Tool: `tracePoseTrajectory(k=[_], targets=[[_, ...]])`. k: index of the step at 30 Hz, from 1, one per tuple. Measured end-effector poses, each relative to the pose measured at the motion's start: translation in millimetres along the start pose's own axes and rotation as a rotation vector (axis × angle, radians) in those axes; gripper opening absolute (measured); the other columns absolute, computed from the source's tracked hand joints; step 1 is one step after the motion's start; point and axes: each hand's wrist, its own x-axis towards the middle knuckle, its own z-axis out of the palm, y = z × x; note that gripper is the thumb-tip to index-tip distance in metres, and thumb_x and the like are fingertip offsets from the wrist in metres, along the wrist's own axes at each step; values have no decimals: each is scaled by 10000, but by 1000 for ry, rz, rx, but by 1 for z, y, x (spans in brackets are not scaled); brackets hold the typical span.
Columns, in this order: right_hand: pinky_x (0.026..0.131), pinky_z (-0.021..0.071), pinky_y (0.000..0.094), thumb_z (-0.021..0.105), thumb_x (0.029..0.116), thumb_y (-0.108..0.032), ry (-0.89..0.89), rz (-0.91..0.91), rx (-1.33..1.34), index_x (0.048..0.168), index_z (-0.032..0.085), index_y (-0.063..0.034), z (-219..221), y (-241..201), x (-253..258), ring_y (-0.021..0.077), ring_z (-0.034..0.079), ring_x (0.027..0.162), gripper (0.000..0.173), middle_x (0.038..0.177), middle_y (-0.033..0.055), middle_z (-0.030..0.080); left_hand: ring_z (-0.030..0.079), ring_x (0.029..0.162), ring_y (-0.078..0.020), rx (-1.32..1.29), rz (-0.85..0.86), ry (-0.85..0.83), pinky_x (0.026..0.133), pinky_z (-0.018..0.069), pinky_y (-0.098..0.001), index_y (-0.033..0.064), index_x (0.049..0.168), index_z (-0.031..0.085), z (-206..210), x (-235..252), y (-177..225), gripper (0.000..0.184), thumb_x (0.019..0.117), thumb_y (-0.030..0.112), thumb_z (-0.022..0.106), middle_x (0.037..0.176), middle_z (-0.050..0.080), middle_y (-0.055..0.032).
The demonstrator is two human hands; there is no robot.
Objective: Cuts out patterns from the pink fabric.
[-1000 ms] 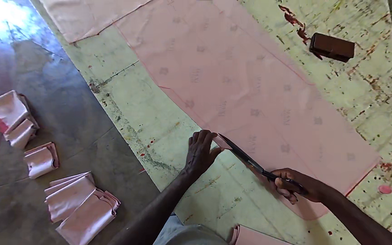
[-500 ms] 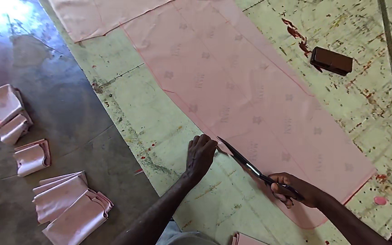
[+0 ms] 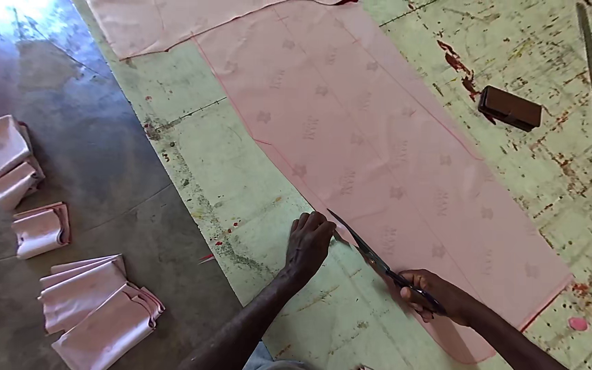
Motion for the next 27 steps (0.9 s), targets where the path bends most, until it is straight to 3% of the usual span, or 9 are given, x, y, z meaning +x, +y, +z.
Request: tracePoseTrajectory(k=[4,9,18,22,27], targets=[[489,509,250,769,711,-761,4,12,-18,905,600,-153,8,-24,10,97,544,493,660,634,-20,528,592,923,-224,-17,7,4,769,489,-406,158,1042,756,1,-1,0,149,1009,204,619,992,632,-36],[435,484,242,795,770,-656,15,12,17,868,594,-146,6,-23,19,85,512,444,557,589,-31,490,598,940,-209,-20,-5,17,796,496,-397,170,1044,756,4,0,-3,173,1026,235,597,1000,642,-24],[515,533,254,764,749,-728,-26,1,7,928,583,-133,15,-62,41,98,561,503,647,635,-15,528,598,934,-193,-59,12,63,792,500,-382,176,1026,760,5,-1,-4,152,1005,208,613,989,637,-16],[449,496,252,772,811,-625,5,-18,31,864,574,-148,16,-62,48,87,512,447,519,581,-29,479,594,929,-176,-65,5,88,790,498,-363,191,1023,760,6,-2,-5,155,1007,228,610,986,633,-1],[467,508,254,773,785,-669,-4,7,-1,896,575,-138,13,-71,50,98,544,474,578,605,-21,508,590,924,-155,-95,5,111,790,496,-355,203,1015,758,6,-2,-7,162,1012,242,601,981,630,16]])
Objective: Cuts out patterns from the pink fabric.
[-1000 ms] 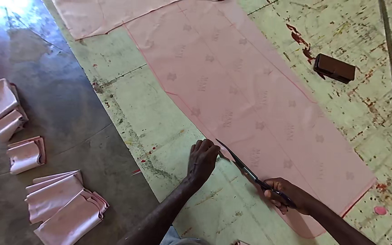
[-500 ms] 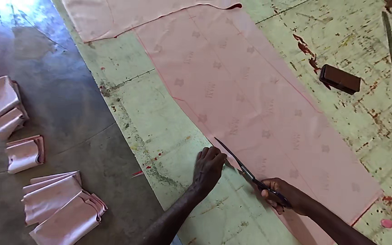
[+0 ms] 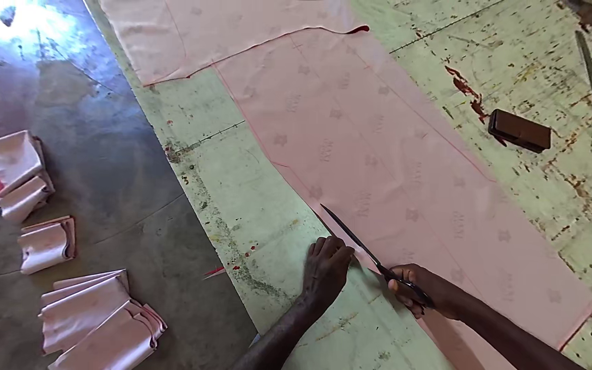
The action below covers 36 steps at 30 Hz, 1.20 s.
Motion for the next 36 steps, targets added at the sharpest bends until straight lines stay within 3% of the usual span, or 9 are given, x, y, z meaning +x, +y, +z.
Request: tracePoseTrajectory(k=[4,10,16,19,24,31,36], targets=[[522,533,256,748,816,-657,-29,-6,-5,940,573,-127,3,-26,13,100,561,508,572,636,-6,529,594,932,-147,-21,18,14,796,500,-345,203,1017,756,0,-2,1,166,1017,243,596,992,639,18],[451,495,258,757,857,-568,27,-7,-2,874,559,-137,7,-28,26,96,507,447,474,581,-23,464,598,954,-140,-18,7,6,808,507,-341,217,1016,757,1,-4,-1,169,1021,254,592,996,640,27],[506,524,255,689,933,-504,35,0,-47,929,564,-121,10,-52,30,93,545,493,403,622,-19,512,614,953,-147,-37,7,4,821,519,-358,209,1000,757,0,-3,-1,171,1020,244,590,984,656,23],[516,525,254,697,890,-604,3,-28,-53,948,570,-117,11,-68,40,101,551,505,507,647,3,526,610,938,-142,-34,15,6,811,514,-346,201,973,745,-1,-3,1,177,1027,245,582,973,649,22],[457,483,263,749,889,-511,70,-63,-62,880,590,-103,13,-65,53,106,512,466,438,636,20,528,628,941,-148,-32,19,3,807,525,-345,184,951,733,0,-3,-1,186,1027,237,571,978,671,13],[470,491,242,680,929,-568,53,-88,-130,924,596,-103,10,-88,56,97,524,475,472,625,19,524,616,940,-138,-41,29,10,810,513,-343,200,980,749,0,-3,-1,178,1025,245,582,979,661,24],[437,465,252,706,931,-515,85,-119,-99,863,597,-93,9,-86,70,108,498,448,441,593,35,508,614,936,-128,-35,15,1,805,507,-335,215,992,751,0,-3,-1,186,1031,254,574,971,663,36]])
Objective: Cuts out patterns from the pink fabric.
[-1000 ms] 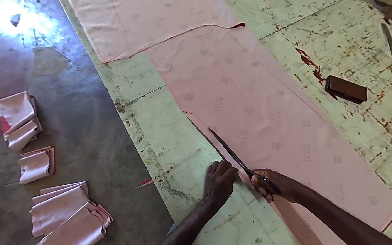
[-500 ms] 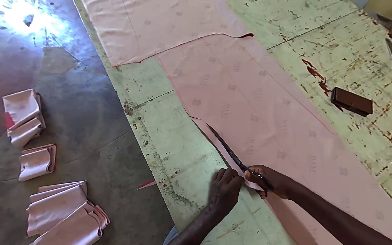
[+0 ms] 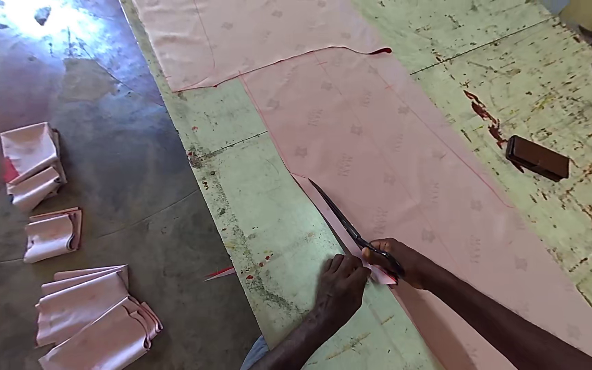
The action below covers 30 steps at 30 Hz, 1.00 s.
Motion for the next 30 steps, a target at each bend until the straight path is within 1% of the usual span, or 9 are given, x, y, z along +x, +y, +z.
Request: tracePoseTrajectory(k=[5,9,14,21,24,25,27,29,30], targets=[[441,491,259,699,931,-531,-31,19,0,907,605,-90,-2,-1,1,116,526,458,452,618,45,525,611,948,-124,-7,2,0,821,503,-332,211,990,750,0,0,0,182,1029,246,576,977,661,40],[460,497,248,688,920,-579,-57,-7,-6,907,605,-99,-2,-5,1,101,516,458,487,602,21,509,617,952,-136,-14,4,-14,820,508,-350,206,994,750,-2,1,0,175,1026,248,582,973,666,38],[437,485,250,696,947,-496,-43,4,8,899,605,-91,-1,-5,5,108,509,444,418,598,31,510,612,941,-129,-8,2,-11,813,502,-340,215,994,749,-1,0,0,182,1030,262,577,960,659,40],[449,503,260,659,979,-487,-53,42,38,940,566,-86,1,-3,6,110,515,445,413,599,25,489,614,959,-138,-10,19,-23,818,505,-345,200,962,724,-1,1,2,208,1032,297,553,985,665,36],[448,495,255,642,1000,-448,-46,42,24,942,566,-86,4,-8,-1,106,507,449,375,610,23,493,641,1127,-164,-155,-43,-33,961,533,-403,146,1001,714,-18,-3,0,203,1030,269,555,1114,710,-1],[447,496,251,644,1003,-424,-47,51,31,936,569,-86,4,-7,-7,102,511,451,353,615,18,498,656,1135,-175,-220,-92,-42,983,546,-419,105,1029,712,-31,-6,-1,211,1031,249,558,1116,718,-30],[460,502,244,660,984,-466,-57,95,45,942,575,-100,10,1,-28,87,515,468,378,627,-10,500,703,997,-165,-312,-202,-40,903,594,-405,42,1082,704,-67,-15,-9,232,1025,223,570,1046,728,-62],[472,503,250,662,961,-525,-90,125,29,955,567,-128,21,21,-56,76,512,483,407,639,-42,493,710,793,-129,-400,-279,-31,735,631,-353,28,1082,672,-115,-26,-28,182,995,169,595,918,720,-37],[472,507,259,669,943,-554,-105,129,32,970,568,-134,27,34,-70,81,518,486,432,648,-44,502,692,719,-127,-441,-321,-79,664,622,-336,28,1072,658,-144,-32,-43,160,989,153,605,874,709,-31]])
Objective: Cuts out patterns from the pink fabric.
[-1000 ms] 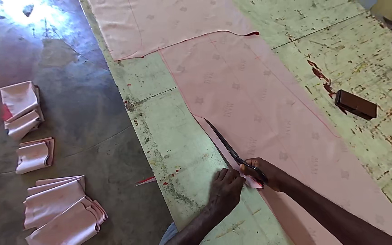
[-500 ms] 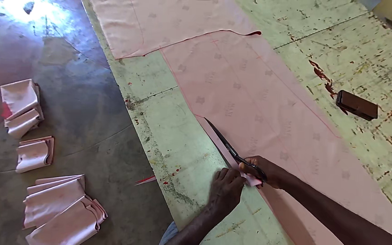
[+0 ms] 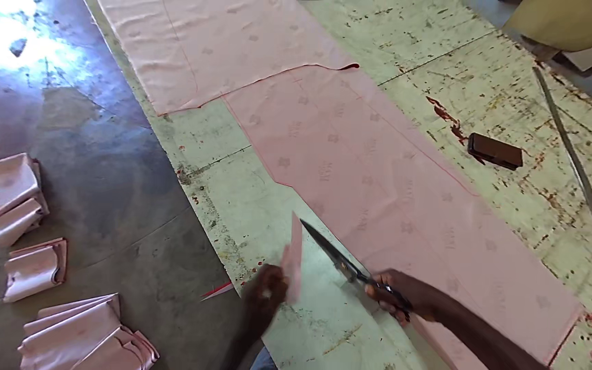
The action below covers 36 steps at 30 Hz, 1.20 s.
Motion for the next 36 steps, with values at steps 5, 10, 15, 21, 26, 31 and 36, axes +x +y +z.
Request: tracePoseTrajectory(k=[5,10,15,21,26,31,36], targets=[[455,498,271,761,832,-625,-1,-4,157,902,570,-141,49,97,-55,102,536,471,524,623,-23,531,676,793,-356,714,-533,-663,733,534,-616,39,1119,678,-165,-30,11,337,993,334,575,868,684,-172],[455,518,271,770,835,-607,205,-108,486,906,588,-146,131,197,-120,101,547,465,500,616,-23,538,699,943,-350,737,-282,-668,861,540,-631,58,1343,614,-116,-17,61,545,978,463,629,1022,714,-162],[460,526,282,764,840,-614,472,-251,721,924,614,-139,195,264,-184,105,550,473,505,619,-23,532,627,1188,-229,496,190,-831,1003,534,-500,168,1261,696,84,-3,92,425,976,477,634,1230,682,-33],[463,534,285,734,852,-627,757,-227,863,942,608,-136,240,324,-255,109,547,476,515,636,-24,518,606,1172,-337,476,602,-1047,983,519,-533,84,1244,695,300,-59,105,417,947,376,716,1222,661,-131],[473,539,276,667,913,-600,783,-235,921,962,580,-134,227,376,-283,103,536,479,476,642,-30,493,542,1253,-376,706,594,-982,983,490,-565,70,1273,660,404,-99,105,505,922,426,731,1294,606,-165],[557,582,312,693,795,-762,638,-208,845,1012,587,-133,197,424,-307,130,588,551,673,701,-14,538,559,1202,-367,777,547,-757,924,494,-558,85,1232,668,432,-116,95,462,932,435,693,1246,610,-146],[570,574,295,693,782,-775,480,-186,723,984,596,-159,132,461,-320,114,585,564,656,707,-28,544,608,1136,-352,790,533,-677,851,548,-512,75,1195,684,434,-117,99,247,985,163,589,1178,643,-137]])
